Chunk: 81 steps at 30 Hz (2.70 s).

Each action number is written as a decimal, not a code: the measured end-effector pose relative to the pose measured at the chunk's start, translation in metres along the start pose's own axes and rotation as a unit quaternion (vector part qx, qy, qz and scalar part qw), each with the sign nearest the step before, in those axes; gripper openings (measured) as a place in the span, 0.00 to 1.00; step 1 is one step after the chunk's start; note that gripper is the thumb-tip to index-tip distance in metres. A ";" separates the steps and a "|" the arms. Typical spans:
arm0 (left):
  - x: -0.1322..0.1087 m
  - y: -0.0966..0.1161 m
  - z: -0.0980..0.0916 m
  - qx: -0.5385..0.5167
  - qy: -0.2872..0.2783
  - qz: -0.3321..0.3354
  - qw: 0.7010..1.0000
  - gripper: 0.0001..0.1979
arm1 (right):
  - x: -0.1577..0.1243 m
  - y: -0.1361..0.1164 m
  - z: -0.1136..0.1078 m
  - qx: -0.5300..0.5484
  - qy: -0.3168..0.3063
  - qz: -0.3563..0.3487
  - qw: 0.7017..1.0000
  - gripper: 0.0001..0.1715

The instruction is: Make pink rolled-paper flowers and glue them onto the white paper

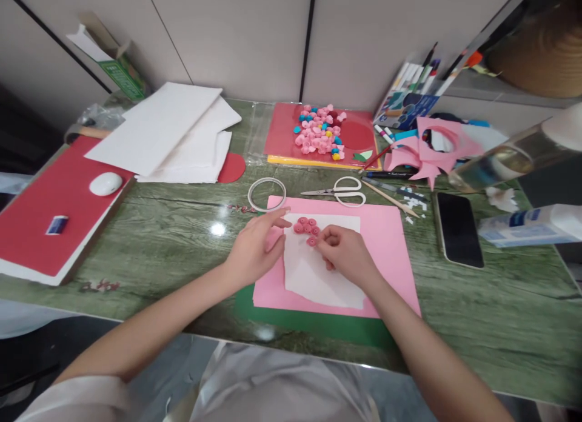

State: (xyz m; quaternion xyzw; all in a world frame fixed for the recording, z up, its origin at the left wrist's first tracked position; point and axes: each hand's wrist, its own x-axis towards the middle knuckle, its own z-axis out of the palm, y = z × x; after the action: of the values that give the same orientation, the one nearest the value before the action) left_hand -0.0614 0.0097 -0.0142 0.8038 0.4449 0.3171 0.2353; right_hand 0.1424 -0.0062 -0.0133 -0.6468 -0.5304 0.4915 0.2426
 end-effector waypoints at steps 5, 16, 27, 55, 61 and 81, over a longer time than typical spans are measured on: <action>-0.012 -0.018 0.008 0.005 -0.044 0.018 0.999 0.24 | 0.006 -0.006 0.010 -0.038 0.034 0.023 0.998 0.12; -0.022 -0.008 0.013 0.065 -0.116 0.070 0.989 0.27 | -0.003 -0.004 0.011 -0.072 0.061 0.047 0.994 0.12; -0.023 0.001 0.011 -0.034 -0.125 0.066 0.989 0.25 | -0.039 0.006 0.014 -0.157 0.140 -0.001 0.978 0.08; -0.018 -0.004 0.014 0.030 -0.145 0.110 0.983 0.18 | -0.029 0.000 0.037 -0.254 0.210 -0.017 0.944 0.08; -0.018 -0.002 0.015 -0.001 -0.148 0.120 0.982 0.20 | -0.031 0.001 0.039 -0.250 0.214 -0.012 0.944 0.08; -0.018 0.000 0.013 -0.035 -0.166 0.084 0.982 0.23 | -0.036 0.007 0.029 -0.188 0.206 -0.058 0.959 0.08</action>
State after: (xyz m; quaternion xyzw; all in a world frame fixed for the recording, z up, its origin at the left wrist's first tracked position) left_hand -0.0587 -0.0070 -0.0284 0.8713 0.3191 0.2129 0.3061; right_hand 0.1208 -0.0478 -0.0169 -0.7360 -0.5882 0.2247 0.2486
